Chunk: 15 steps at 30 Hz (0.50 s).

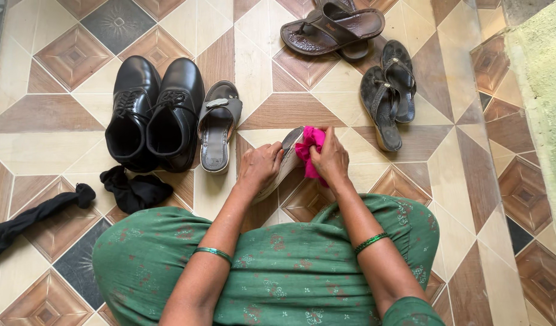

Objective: The person sits on the floor and wipes several pairs of shoes with a pink cloth. They handle black lace-up shoes, gray slip-ons, and dark sandals, wiping the uppers and soles of each item one at a time.

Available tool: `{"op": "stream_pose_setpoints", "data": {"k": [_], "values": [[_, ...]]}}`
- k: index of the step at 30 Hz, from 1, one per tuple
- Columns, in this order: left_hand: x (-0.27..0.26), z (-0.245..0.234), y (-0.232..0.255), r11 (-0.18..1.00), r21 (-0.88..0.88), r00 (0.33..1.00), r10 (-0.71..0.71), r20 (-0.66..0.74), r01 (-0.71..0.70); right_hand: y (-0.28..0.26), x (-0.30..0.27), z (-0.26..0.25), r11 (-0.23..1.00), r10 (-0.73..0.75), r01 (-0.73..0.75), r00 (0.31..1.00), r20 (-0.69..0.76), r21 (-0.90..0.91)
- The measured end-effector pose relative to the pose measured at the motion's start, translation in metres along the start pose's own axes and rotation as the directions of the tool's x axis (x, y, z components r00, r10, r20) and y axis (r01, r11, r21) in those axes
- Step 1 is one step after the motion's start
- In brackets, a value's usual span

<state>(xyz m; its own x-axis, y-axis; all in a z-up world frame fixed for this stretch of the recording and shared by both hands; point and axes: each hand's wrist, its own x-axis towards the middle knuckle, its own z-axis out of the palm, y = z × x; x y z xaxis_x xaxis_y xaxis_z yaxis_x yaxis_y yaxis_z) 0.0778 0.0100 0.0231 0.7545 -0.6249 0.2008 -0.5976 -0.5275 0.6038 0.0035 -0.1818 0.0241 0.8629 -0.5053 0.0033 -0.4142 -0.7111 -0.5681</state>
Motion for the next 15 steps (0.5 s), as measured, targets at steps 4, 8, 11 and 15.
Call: {"op": "stream_pose_setpoints", "data": {"k": [4,8,11,15], "values": [[0.001,0.003,0.002,0.999,0.007,0.998,-0.051,0.023,0.051,-0.019,-0.041,0.008,0.997,-0.067,0.076,0.965,0.253,-0.027],[0.001,0.003,-0.002,0.995,-0.027,0.995,-0.091,0.039,0.092,-0.024,-0.051,0.008,0.975,-0.214,0.221,0.938,0.272,0.004],[-0.003,-0.002,0.001,0.992,-0.024,0.989,-0.126,0.073,0.128,-0.018,-0.020,-0.007,0.995,-0.083,0.088,0.993,0.082,-0.048],[-0.004,-0.005,0.006,0.986,-0.031,0.985,-0.162,0.064,0.164,-0.030,-0.032,-0.002,0.984,-0.155,0.170,0.967,0.201,-0.057]]}}
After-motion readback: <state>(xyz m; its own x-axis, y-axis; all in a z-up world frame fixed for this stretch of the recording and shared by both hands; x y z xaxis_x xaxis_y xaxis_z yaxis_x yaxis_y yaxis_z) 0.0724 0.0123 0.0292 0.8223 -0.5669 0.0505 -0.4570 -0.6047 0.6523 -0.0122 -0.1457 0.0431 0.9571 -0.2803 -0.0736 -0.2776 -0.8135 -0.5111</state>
